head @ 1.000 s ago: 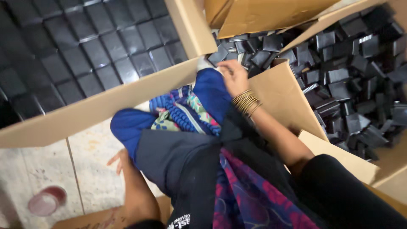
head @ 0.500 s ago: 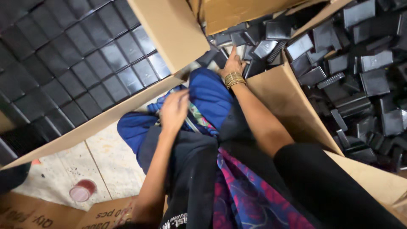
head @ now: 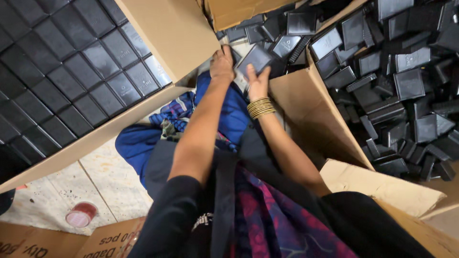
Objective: The person sits on the floor and repeatedly picks up small black rectangular containers from a large cardboard box, then places them into a second box, arranging them in neat rows. The process continues with the person handling the containers one at a time.
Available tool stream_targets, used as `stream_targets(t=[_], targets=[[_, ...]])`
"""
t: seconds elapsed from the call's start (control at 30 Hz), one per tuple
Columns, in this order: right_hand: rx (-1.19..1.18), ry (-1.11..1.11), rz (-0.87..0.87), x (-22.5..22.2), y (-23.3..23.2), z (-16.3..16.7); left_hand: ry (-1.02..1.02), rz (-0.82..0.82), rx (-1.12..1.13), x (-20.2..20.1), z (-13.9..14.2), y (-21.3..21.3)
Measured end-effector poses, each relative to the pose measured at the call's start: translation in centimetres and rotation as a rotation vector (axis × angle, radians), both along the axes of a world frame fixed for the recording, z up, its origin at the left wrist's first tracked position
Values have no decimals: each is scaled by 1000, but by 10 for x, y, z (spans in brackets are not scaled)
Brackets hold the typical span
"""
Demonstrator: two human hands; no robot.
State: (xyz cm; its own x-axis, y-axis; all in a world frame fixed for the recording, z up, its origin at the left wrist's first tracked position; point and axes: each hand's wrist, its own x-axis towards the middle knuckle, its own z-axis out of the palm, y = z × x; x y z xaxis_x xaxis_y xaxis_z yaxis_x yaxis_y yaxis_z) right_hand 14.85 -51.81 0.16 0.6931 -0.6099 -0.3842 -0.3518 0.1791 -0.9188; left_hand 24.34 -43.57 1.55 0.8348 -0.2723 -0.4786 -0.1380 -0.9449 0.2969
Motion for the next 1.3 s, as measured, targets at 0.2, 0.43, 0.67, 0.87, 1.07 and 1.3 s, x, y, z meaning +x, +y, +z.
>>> stream_targets(t=[0.2, 0.43, 0.67, 0.87, 1.07, 1.3], targets=[[362, -155, 101, -40, -12, 51, 740, 430, -1388, -37, 22, 57], [-392, 134, 889, -52, 8, 66, 1077, 651, -1887, -147, 39, 156], [-1461, 1324, 1260, 6, -13, 28, 993, 509, -1618, -246, 78, 221], [-1570, 665, 1180, -37, 51, 9, 1047, 607, -1802, -272, 86, 234], [-1074, 87, 881, -47, 29, 29, 1099, 838, -1891, -265, 62, 232], [-1265, -56, 1152, -108, 37, -9, 969, 899, -1988, -261, 33, 236]])
